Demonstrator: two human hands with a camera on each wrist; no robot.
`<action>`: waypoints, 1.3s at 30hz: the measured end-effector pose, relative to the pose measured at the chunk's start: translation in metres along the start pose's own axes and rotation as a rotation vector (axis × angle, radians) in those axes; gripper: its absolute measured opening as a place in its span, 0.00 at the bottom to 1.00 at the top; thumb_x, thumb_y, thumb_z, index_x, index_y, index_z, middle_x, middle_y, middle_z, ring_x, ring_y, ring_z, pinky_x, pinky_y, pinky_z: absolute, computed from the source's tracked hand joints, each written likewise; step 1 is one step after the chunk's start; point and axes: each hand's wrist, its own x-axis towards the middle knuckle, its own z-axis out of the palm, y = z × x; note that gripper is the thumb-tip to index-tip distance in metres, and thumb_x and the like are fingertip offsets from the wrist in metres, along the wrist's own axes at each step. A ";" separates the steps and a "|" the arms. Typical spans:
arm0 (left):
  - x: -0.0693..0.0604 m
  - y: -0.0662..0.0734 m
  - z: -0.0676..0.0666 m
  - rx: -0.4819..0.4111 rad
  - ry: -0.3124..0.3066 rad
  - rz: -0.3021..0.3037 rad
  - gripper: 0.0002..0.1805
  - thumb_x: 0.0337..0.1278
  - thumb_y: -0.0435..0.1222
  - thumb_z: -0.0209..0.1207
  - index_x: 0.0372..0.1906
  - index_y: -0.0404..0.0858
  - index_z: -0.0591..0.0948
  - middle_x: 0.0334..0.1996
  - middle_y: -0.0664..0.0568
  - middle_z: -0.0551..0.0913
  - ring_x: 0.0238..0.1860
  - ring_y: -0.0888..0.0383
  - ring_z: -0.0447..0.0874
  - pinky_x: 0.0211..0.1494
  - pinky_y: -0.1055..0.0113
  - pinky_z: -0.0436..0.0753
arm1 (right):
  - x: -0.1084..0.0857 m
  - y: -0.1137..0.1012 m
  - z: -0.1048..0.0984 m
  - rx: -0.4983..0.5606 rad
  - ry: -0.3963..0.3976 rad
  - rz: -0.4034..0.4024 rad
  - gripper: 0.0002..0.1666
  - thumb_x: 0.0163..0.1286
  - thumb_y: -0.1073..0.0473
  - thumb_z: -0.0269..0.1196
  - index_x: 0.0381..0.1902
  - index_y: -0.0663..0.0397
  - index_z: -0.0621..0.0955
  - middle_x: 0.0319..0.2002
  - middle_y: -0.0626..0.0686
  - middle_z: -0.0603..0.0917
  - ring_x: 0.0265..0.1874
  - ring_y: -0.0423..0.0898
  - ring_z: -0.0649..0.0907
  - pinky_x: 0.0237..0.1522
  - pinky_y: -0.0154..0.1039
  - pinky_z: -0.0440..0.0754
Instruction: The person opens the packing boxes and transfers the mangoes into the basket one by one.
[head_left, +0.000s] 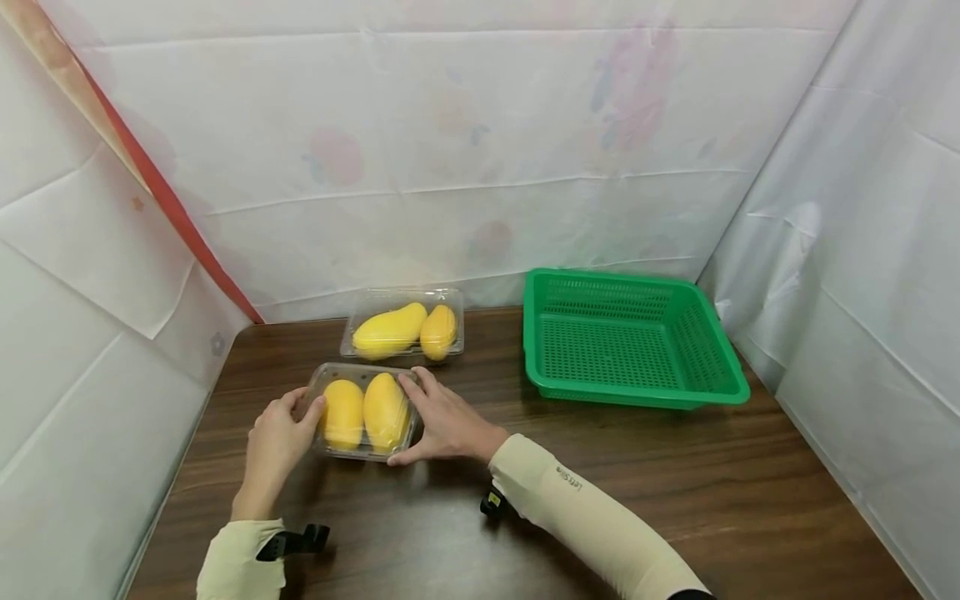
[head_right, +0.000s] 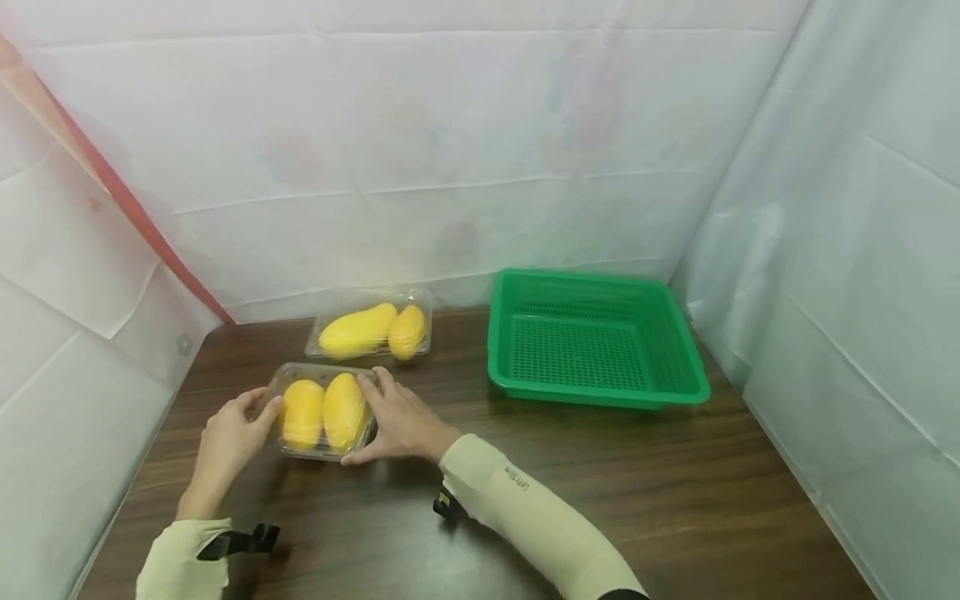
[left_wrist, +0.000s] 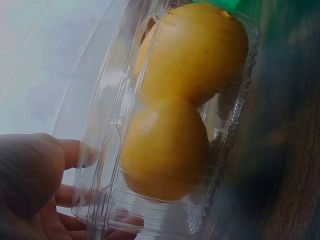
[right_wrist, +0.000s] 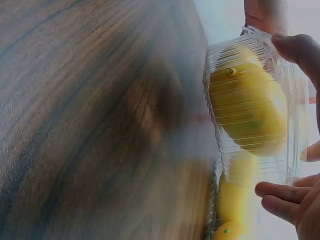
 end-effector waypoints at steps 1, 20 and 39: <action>-0.001 0.000 0.000 0.001 0.009 0.002 0.33 0.72 0.52 0.46 0.64 0.26 0.70 0.55 0.28 0.76 0.54 0.31 0.76 0.53 0.36 0.73 | 0.000 0.000 0.000 -0.001 -0.001 -0.002 0.71 0.47 0.26 0.70 0.77 0.53 0.51 0.73 0.60 0.55 0.63 0.55 0.74 0.60 0.45 0.79; -0.012 0.012 0.010 -0.001 0.075 0.036 0.31 0.71 0.50 0.49 0.62 0.26 0.73 0.47 0.29 0.80 0.45 0.35 0.80 0.45 0.41 0.77 | -0.019 0.010 -0.003 0.068 0.020 -0.006 0.69 0.48 0.29 0.72 0.77 0.52 0.52 0.74 0.60 0.54 0.65 0.57 0.72 0.59 0.50 0.79; -0.026 0.041 0.031 -0.039 0.079 0.062 0.28 0.69 0.48 0.53 0.61 0.29 0.76 0.46 0.32 0.81 0.38 0.42 0.82 0.39 0.45 0.80 | -0.054 0.032 -0.010 0.100 0.064 -0.008 0.69 0.46 0.31 0.74 0.76 0.55 0.56 0.74 0.61 0.55 0.67 0.59 0.70 0.61 0.54 0.77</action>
